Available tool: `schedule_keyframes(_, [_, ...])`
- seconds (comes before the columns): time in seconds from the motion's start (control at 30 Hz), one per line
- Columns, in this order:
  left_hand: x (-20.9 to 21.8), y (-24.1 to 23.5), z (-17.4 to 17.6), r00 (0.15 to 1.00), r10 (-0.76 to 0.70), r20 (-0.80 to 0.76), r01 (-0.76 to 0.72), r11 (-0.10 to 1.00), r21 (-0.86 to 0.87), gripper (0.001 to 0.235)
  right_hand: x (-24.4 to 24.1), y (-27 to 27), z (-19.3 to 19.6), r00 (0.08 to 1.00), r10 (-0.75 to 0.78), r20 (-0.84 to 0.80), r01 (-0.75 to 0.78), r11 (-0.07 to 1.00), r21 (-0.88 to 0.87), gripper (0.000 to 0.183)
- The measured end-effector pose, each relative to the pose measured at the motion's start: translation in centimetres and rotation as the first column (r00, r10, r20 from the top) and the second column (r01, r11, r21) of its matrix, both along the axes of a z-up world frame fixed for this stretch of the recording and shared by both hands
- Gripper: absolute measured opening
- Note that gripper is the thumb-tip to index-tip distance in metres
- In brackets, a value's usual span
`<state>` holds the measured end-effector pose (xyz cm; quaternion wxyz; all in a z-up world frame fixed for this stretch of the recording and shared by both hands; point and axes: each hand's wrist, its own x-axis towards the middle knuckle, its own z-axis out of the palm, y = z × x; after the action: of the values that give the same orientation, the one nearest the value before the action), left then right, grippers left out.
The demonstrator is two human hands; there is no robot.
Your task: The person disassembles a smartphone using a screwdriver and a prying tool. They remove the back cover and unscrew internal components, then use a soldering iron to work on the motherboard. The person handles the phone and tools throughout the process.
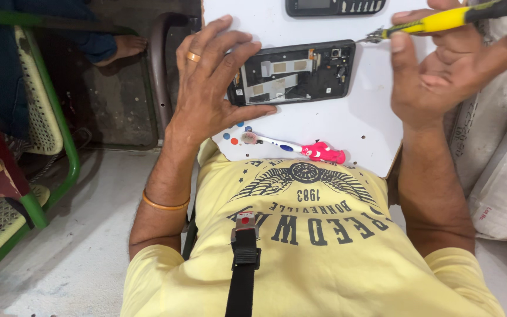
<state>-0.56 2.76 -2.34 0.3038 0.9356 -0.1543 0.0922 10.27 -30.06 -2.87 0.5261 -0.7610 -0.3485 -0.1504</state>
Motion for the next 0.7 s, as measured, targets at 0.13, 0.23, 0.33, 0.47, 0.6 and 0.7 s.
schedule_keyframes(0.13, [0.1, 0.1, 0.3, 1.000, 0.003, 0.006, -0.003, 0.998, -0.065, 0.095, -0.1, -0.5, -1.0, 0.998, -0.041, -0.046, 0.044, 0.998, 0.054, 0.083])
schedule_keyframes(0.23, [-0.1, 0.2, 1.1, 0.998, 0.041, -0.036, -0.046, 0.989, -0.139, 0.097, -0.3, -0.8, -1.5, 0.994, -0.083, -0.076, 0.087, 0.995, 0.052, 0.065])
schedule_keyframes(0.33, [-1.0, -0.1, 2.0, 0.980, 0.132, -0.151, -0.174, 0.934, -0.312, 0.093, -0.5, -0.6, -1.8, 0.987, -0.108, -0.116, 0.114, 0.992, 0.052, 0.047])
schedule_keyframes(0.47, [-1.6, -0.5, 2.5, 0.965, 0.041, -0.259, -0.202, 0.746, -0.635, 0.090, -0.4, -0.5, -1.2, 0.979, -0.135, -0.151, 0.142, 0.989, 0.032, 0.027])
schedule_keyframes(0.6, [-1.6, -0.5, 1.9, 0.960, -0.122, -0.253, -0.145, 0.558, -0.817, 0.095, -0.4, -0.1, -0.7, 0.985, -0.137, -0.107, 0.138, 0.990, 0.000, 0.017])
schedule_keyframes(0.7, [-1.7, -0.3, 1.2, 0.952, -0.166, -0.257, -0.139, 0.513, -0.847, 0.095, -0.4, 0.1, -0.3, 0.974, -0.128, -0.185, 0.138, 0.989, 0.046, 0.017])
